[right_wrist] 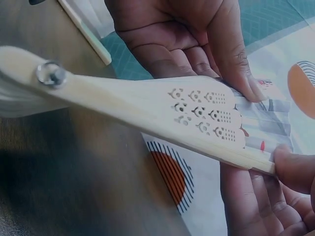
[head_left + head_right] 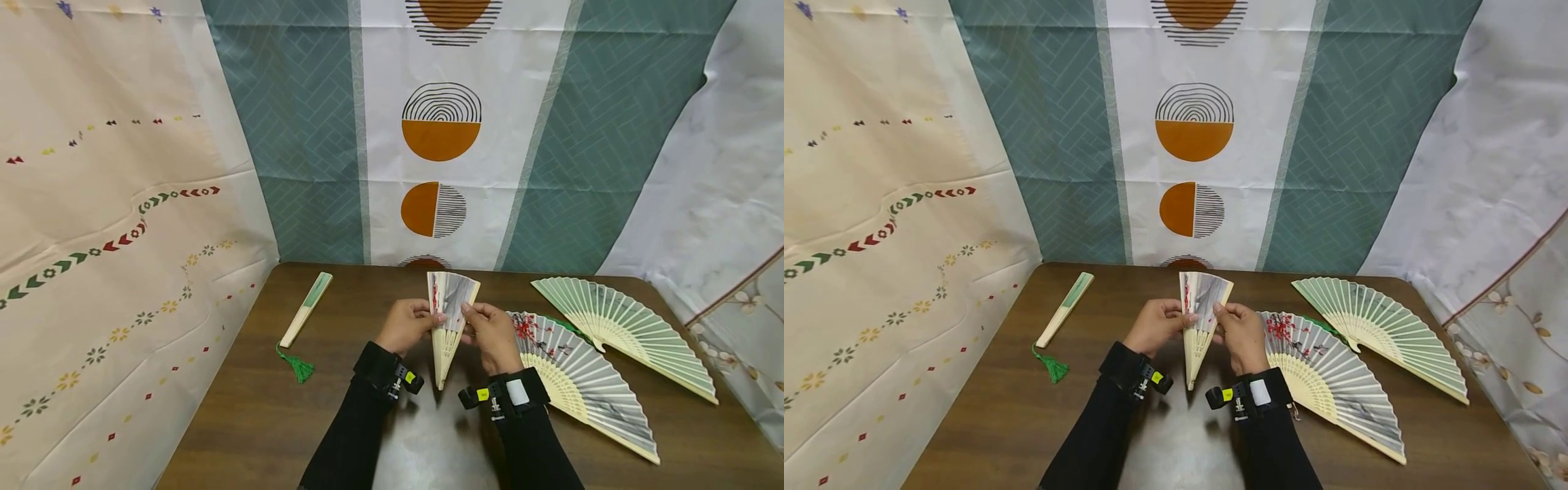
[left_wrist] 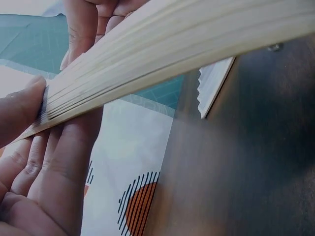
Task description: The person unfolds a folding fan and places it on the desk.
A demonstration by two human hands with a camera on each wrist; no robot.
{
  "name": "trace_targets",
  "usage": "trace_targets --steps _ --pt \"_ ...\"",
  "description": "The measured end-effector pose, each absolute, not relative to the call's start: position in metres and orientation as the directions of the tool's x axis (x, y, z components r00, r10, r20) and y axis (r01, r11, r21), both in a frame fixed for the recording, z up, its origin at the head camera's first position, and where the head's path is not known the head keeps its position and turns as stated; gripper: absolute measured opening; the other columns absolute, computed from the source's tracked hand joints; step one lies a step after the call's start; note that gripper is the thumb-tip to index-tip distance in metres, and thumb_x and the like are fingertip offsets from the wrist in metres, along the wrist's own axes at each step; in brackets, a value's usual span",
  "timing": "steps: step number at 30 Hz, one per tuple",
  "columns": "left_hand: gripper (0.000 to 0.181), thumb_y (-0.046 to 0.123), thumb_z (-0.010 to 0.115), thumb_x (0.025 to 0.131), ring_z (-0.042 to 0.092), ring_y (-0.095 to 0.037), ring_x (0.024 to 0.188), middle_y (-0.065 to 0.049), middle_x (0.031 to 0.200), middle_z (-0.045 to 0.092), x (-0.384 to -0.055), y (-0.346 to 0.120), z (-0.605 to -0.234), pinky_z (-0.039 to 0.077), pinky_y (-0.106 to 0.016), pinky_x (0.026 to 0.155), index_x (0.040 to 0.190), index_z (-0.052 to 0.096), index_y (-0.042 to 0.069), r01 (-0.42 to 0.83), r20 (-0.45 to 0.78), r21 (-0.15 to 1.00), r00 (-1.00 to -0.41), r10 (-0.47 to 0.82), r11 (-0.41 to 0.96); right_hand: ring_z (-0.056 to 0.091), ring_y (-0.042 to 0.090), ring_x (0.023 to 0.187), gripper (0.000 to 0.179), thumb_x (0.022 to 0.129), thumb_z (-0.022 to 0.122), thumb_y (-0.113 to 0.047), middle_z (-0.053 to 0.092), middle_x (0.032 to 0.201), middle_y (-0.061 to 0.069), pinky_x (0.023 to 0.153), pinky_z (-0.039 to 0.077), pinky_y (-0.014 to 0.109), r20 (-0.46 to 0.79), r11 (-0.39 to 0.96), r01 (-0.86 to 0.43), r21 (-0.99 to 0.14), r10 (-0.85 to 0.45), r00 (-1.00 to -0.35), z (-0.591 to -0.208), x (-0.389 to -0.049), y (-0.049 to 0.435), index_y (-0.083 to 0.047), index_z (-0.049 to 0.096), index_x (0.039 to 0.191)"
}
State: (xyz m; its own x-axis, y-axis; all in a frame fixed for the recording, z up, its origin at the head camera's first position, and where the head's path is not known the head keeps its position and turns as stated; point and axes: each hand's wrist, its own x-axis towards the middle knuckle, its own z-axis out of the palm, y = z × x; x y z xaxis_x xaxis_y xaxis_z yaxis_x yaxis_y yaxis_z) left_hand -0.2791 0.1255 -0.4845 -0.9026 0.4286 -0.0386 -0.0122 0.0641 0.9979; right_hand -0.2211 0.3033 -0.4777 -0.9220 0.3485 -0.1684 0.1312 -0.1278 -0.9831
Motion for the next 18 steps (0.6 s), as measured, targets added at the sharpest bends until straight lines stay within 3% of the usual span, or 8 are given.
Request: trace_targets --steps 9,13,18 --pt "0.021 0.001 0.077 0.107 0.073 -0.006 0.078 -0.013 0.097 0.085 -0.2785 0.1242 -0.4818 0.066 -0.022 0.07 0.121 0.078 -0.015 -0.042 -0.033 0.999 -0.904 0.426 -0.011 0.08 0.008 0.076 0.035 0.115 0.069 -0.013 0.081 0.088 -0.009 0.065 0.07 0.025 -0.181 -0.169 0.141 -0.976 0.255 -0.95 -0.4742 -0.2195 0.3061 0.011 0.066 0.14" --pt "0.022 0.0 0.078 0.106 0.073 -0.006 0.077 -0.009 0.094 0.083 -0.2798 0.1241 -0.4824 0.064 -0.02 0.068 0.122 0.078 -0.015 -0.059 -0.038 0.998 -0.912 0.409 -0.038 0.081 0.007 0.078 0.038 0.115 0.067 -0.009 0.083 0.09 -0.009 0.069 0.071 0.024 -0.188 -0.185 0.152 -0.971 0.201 -0.961 -0.4725 -0.218 0.3081 0.014 0.061 0.145" --pt "0.023 -0.001 0.078 0.106 0.071 -0.004 0.076 -0.003 0.091 0.082 -0.2807 0.1246 -0.4833 0.062 -0.02 0.067 0.123 0.076 -0.016 -0.061 -0.029 0.996 -0.922 0.387 -0.072 0.08 0.006 0.077 0.036 0.116 0.066 -0.01 0.082 0.087 -0.01 0.067 0.07 0.023 -0.188 -0.199 0.143 -0.969 0.228 -0.955 -0.4716 -0.2182 0.3096 0.013 0.06 0.142"
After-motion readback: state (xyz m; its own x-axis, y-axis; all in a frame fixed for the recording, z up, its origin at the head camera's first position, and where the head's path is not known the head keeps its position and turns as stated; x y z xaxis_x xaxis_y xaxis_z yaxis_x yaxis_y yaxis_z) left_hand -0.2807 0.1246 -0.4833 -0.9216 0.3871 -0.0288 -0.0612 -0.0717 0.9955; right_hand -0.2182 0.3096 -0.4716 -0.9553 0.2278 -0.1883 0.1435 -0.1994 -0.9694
